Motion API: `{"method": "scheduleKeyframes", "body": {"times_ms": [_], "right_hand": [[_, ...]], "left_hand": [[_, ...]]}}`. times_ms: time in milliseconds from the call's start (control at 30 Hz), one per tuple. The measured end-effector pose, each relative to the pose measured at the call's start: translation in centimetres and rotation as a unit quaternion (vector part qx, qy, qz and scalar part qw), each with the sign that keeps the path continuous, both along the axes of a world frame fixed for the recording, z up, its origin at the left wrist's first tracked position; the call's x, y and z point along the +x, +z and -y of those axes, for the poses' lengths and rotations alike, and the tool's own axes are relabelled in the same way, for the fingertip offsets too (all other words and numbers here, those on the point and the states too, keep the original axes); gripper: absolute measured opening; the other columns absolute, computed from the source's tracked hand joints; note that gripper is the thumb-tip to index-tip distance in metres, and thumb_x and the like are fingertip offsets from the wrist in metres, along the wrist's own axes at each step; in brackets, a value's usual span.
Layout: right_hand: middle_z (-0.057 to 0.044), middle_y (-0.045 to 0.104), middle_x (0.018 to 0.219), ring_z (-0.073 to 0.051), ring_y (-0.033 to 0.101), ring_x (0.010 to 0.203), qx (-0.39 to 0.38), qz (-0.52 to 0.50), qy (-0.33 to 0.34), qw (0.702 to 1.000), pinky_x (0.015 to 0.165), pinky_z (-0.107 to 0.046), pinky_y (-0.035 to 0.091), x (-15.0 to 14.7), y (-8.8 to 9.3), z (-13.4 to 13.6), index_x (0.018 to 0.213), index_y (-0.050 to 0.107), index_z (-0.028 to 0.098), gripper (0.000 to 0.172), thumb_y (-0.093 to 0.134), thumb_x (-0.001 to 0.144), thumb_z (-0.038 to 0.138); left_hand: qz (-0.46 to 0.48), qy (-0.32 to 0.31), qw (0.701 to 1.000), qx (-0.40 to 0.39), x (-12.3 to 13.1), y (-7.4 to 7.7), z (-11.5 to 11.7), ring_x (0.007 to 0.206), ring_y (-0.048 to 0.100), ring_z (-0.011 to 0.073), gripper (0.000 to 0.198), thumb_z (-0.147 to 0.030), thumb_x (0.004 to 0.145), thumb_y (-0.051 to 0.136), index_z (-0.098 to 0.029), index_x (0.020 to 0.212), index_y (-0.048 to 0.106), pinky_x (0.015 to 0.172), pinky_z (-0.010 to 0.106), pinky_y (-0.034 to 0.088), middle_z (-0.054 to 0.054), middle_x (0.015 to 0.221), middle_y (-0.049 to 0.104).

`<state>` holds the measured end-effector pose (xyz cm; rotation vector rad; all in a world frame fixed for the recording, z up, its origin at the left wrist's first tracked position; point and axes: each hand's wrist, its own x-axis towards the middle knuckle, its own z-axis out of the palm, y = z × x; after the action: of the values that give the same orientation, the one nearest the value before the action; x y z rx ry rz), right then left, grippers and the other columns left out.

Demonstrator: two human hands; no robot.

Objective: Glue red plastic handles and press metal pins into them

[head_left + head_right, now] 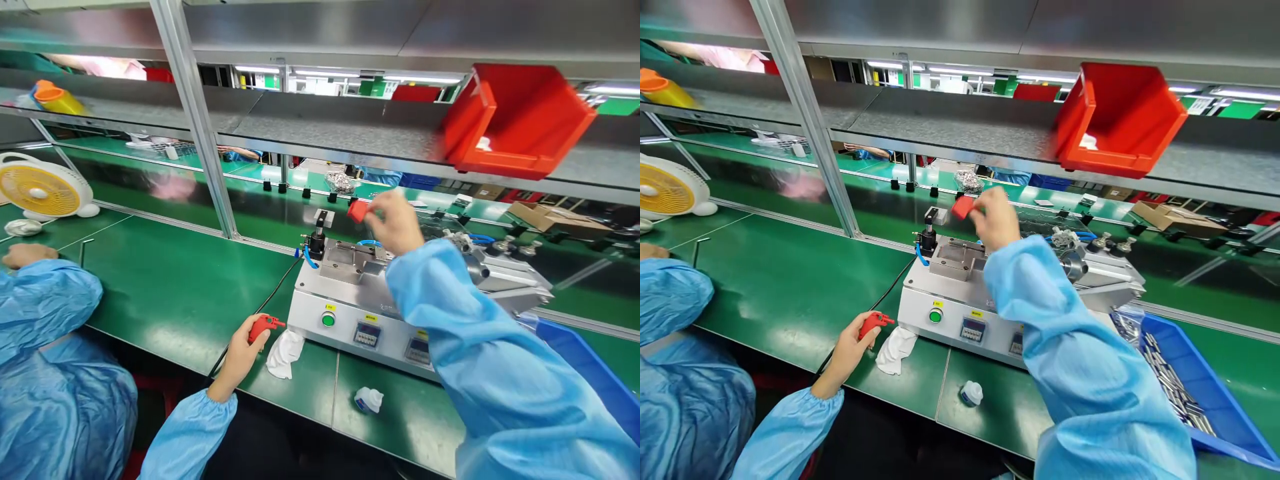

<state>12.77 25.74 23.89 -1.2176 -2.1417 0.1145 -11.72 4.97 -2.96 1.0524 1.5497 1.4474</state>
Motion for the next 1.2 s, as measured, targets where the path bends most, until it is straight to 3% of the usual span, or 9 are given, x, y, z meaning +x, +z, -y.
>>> {"method": "scheduleKeyframes", "body": {"times_ms": [67,133,233,333,533,800,1033,1200], "right_hand": [[-0.008,0.072,0.115,-0.025,0.067,0.116,-0.045,-0.169,0.059,0.983,0.108,-0.045,0.053,1.0,1.9,1.0,0.096,0.069,0.018,0.007,0.066,0.097,0.023],[-0.004,0.075,0.109,-0.022,0.072,0.109,-0.154,-0.291,0.177,0.928,0.103,-0.042,0.057,1.6,2.9,3.1,0.099,0.069,0.019,0.022,0.072,0.096,0.040],[-0.005,0.078,0.104,-0.024,0.076,0.101,-0.282,-0.380,0.279,0.835,0.087,-0.037,0.064,1.9,2.4,7.5,0.097,0.072,0.022,0.043,0.089,0.078,0.055],[-0.007,0.079,0.099,-0.027,0.078,0.099,-0.322,-0.409,0.289,0.803,0.078,-0.037,0.067,2.0,0.9,10.8,0.095,0.075,0.023,0.046,0.093,0.073,0.060],[-0.006,0.080,0.095,-0.026,0.079,0.100,-0.341,-0.420,0.291,0.789,0.076,-0.032,0.067,3.3,0.7,12.0,0.093,0.078,0.023,0.042,0.092,0.075,0.059],[-0.008,0.080,0.095,-0.027,0.080,0.096,-0.326,-0.411,0.286,0.802,0.070,-0.032,0.066,3.5,0.4,12.1,0.092,0.077,0.022,0.044,0.088,0.078,0.062],[-0.004,0.080,0.094,-0.022,0.079,0.081,-0.359,-0.441,0.285,0.772,0.073,-0.034,0.068,3.5,-0.4,12.5,0.092,0.078,0.026,0.044,0.095,0.069,0.059],[-0.005,0.078,0.095,-0.026,0.078,0.081,-0.334,-0.457,0.230,0.791,0.070,-0.038,0.069,4.1,-1.2,14.3,0.096,0.074,0.026,0.055,0.097,0.063,0.065]], "left_hand": [[0.002,0.001,1.000,0.007,0.1,0.2,0.0,0.058,0.053,0.0126,0.050,-0.052,0.083,0.071,-0.016,0.117,0.067,0.059,0.027,0.049,0.001,0.084,0.067],[0.005,0.005,1.000,0.009,0.2,0.2,0.1,0.057,0.053,0.0128,0.051,-0.053,0.082,0.072,-0.016,0.116,0.068,0.057,0.027,0.048,0.000,0.081,0.066],[0.006,0.007,1.000,0.001,0.4,-0.2,0.1,0.056,0.053,0.0133,0.053,-0.056,0.082,0.072,-0.016,0.116,0.069,0.056,0.027,0.048,0.000,0.079,0.067],[0.001,0.007,1.000,-0.003,0.4,-0.6,0.2,0.058,0.056,0.0139,0.053,-0.056,0.080,0.073,-0.017,0.116,0.070,0.058,0.028,0.051,0.003,0.089,0.072],[0.005,0.010,1.000,-0.013,0.3,-0.4,0.4,0.059,0.057,0.0149,0.054,-0.055,0.078,0.075,-0.017,0.116,0.070,0.060,0.029,0.053,0.003,0.089,0.073],[0.008,0.017,1.000,-0.007,0.5,-0.5,0.3,0.058,0.056,0.0145,0.055,-0.056,0.077,0.076,-0.017,0.116,0.069,0.059,0.029,0.052,0.002,0.084,0.071],[0.034,0.020,0.999,0.012,0.5,-0.1,-0.1,0.056,0.056,0.0136,0.061,-0.063,0.078,0.077,-0.017,0.115,0.063,0.057,0.029,0.050,0.002,0.082,0.072],[-0.022,0.040,0.998,0.039,1.0,0.8,1.4,0.072,0.067,0.0193,0.050,-0.062,0.083,0.071,-0.019,0.107,0.065,0.070,0.033,0.056,0.009,0.097,0.077]]}}
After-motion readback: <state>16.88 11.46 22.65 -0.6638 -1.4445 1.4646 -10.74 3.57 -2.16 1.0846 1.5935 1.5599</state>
